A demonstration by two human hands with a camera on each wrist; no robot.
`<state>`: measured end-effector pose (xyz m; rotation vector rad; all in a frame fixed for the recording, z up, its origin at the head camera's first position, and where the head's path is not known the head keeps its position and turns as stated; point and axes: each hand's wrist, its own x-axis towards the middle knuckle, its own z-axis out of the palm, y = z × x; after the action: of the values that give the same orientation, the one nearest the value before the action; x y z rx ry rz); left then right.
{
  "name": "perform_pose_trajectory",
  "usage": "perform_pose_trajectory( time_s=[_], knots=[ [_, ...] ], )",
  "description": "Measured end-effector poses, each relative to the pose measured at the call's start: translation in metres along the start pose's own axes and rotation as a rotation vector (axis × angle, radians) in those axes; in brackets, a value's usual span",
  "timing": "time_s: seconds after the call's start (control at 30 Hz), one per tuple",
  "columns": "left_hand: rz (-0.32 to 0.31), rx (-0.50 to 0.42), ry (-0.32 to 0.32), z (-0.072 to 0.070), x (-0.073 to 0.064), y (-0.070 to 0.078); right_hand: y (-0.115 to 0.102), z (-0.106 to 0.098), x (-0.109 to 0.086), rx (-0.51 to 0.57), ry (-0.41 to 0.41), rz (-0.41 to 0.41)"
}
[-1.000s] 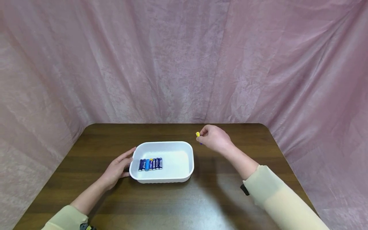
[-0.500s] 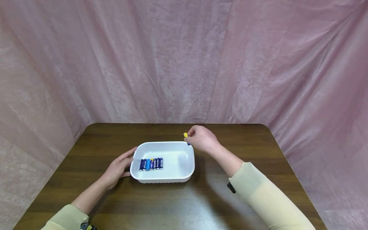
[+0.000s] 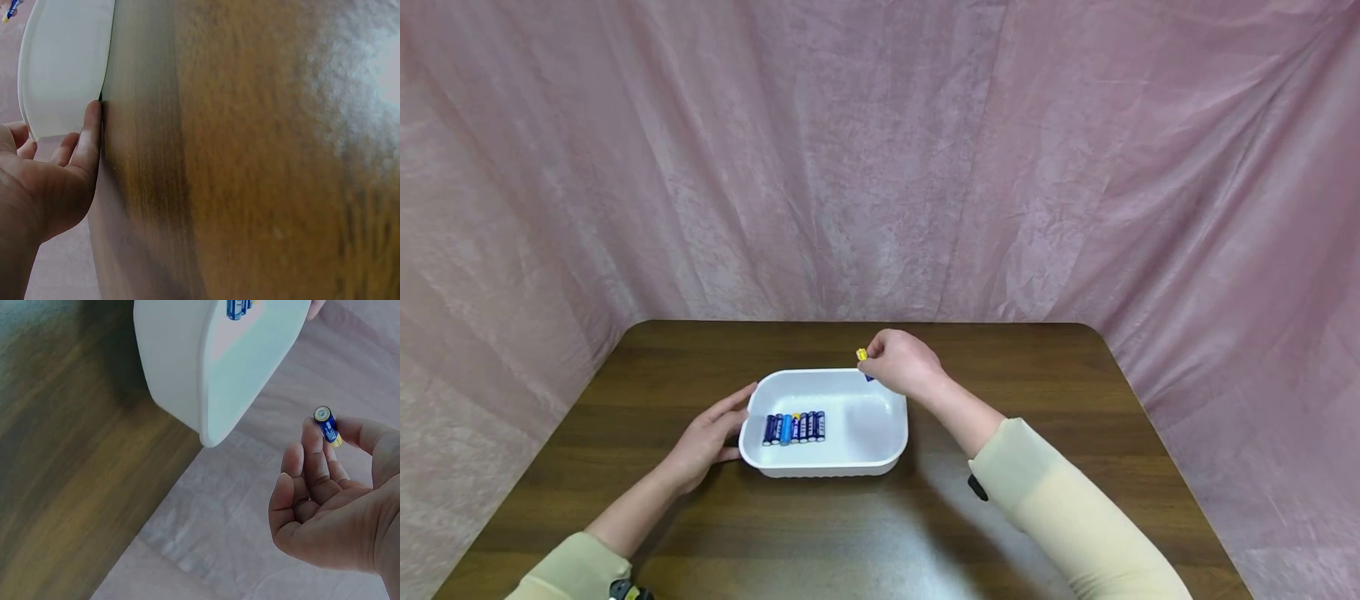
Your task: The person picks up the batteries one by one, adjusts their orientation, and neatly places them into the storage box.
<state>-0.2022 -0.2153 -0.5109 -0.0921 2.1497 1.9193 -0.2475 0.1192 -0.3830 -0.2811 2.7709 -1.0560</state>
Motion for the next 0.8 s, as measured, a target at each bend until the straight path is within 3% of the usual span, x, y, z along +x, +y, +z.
perform_pose_trajectory(
  time_s=[0.8],
  knots=[
    [0.000, 0.007, -0.006, 0.000, -0.002, 0.001, -0.017, 0.053, 0.011, -0.144, -0.080, 0.039]
  ],
)
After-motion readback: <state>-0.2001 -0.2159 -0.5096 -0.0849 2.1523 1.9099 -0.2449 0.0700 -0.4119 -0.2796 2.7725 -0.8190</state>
